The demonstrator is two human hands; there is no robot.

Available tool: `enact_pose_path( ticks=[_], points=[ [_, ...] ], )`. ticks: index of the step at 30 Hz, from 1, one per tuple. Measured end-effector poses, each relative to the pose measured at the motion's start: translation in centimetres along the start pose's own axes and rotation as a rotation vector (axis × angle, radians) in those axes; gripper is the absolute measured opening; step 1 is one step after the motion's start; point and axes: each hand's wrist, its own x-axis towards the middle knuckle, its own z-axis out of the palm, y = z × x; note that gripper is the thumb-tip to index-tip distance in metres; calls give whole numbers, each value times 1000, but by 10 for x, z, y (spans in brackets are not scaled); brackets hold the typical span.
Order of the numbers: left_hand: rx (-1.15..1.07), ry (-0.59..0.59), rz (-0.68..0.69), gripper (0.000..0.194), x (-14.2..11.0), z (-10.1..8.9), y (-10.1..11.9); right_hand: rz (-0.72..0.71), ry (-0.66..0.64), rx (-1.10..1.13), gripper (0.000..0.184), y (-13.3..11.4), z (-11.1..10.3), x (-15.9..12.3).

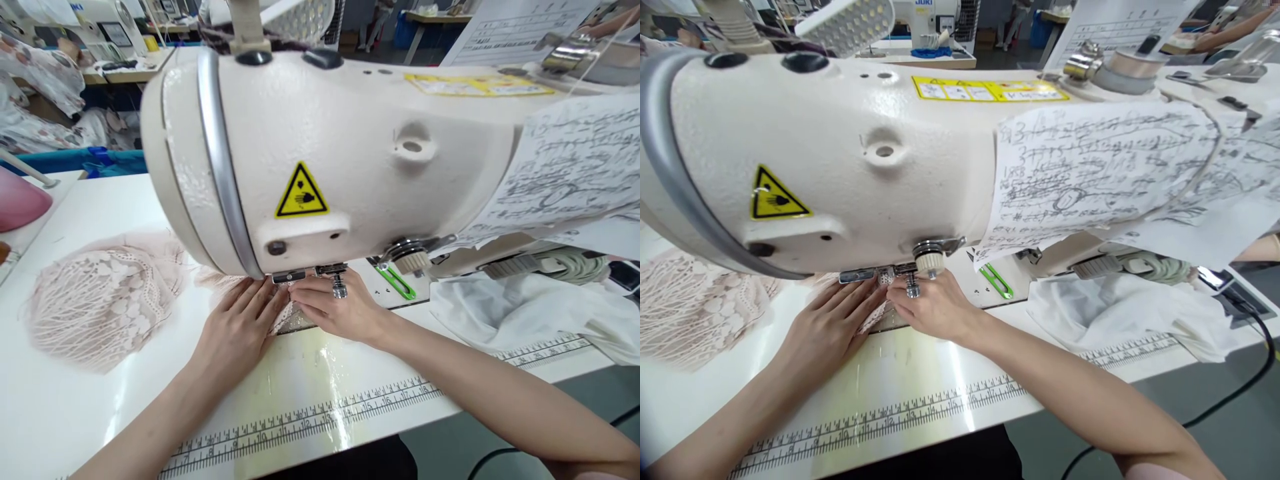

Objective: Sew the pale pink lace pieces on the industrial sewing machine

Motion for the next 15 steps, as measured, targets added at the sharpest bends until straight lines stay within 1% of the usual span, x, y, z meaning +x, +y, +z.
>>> enact_pose_path(
  ticks=[3,8,10,13,15],
  points=[
    [-36,-14,-42,41,1,1,0,18,3,-8,17,0,0,1],
    [-36,-13,-81,40,2,0,1,31,-49,-39,16,-1,0,2],
    [-32,-2,-66,41,2,-1,1,47,-58,-62,16,-2,2,0],
    [-50,51,-1,43,0,-2,-2,65,-48,-120,18,-4,4,-3],
    [-58,76,34,44,-1,-2,-5,38,-25,-143,18,-5,5,-3]
  ],
)
